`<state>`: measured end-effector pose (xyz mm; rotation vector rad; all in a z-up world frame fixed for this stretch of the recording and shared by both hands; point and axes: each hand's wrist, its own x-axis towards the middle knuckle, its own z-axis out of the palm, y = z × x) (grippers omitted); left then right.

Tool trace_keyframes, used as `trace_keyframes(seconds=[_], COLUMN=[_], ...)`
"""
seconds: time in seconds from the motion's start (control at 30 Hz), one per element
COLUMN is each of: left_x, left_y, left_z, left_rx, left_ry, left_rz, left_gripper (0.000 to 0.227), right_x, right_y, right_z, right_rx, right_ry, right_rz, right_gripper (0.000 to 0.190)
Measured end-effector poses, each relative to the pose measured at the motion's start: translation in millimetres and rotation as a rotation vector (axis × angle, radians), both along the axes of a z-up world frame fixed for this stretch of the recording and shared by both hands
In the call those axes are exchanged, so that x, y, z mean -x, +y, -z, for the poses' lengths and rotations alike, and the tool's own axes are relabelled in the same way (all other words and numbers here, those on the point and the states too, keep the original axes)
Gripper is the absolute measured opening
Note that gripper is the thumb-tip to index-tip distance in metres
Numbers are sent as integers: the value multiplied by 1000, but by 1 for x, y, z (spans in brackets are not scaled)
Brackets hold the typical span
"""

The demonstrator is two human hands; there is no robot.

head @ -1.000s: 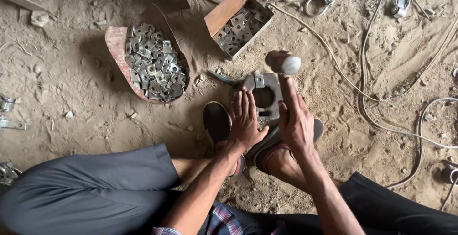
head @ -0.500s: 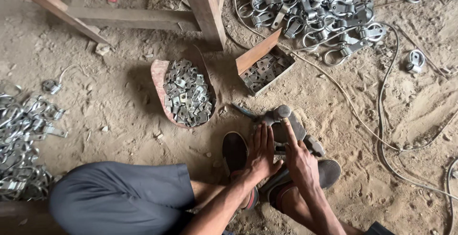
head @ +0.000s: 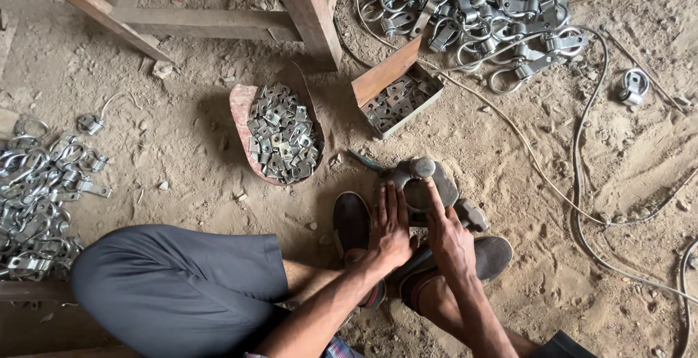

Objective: The person sits on the floor and uses a hammer to strike small metal parts placed on a metal anvil. They repeatedly pick up parts from a container, position them on the anvil, and strike them with the hammer. The finished or processed parts are placed into a nearby wooden box.

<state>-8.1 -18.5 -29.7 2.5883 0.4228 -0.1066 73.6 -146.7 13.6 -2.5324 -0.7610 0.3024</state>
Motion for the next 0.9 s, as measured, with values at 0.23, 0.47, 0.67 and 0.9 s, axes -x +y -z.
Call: trace_keyframes(seconds=[0.23, 0.47, 0.67, 0.9], left_x=[-1, 0, 3, 0], left_y=[0, 0, 1, 7], left_z=[6, 8, -3, -26], left_rx=[7, -59, -53, 16], left_ry=[-44, -19, -129, -19], left_rz=[-9, 20, 21, 27], left_gripper=[126, 124, 120, 122], right_x=[-1, -1, -4, 2], right_y=[0, 0, 3, 9], right_z=[4, 4, -29, -45], right_rx=[-1, -20, 53, -175], right_ry=[42, 53, 151, 25], right_rz=[9, 9, 15, -25], right_gripper=[71, 71, 75, 78])
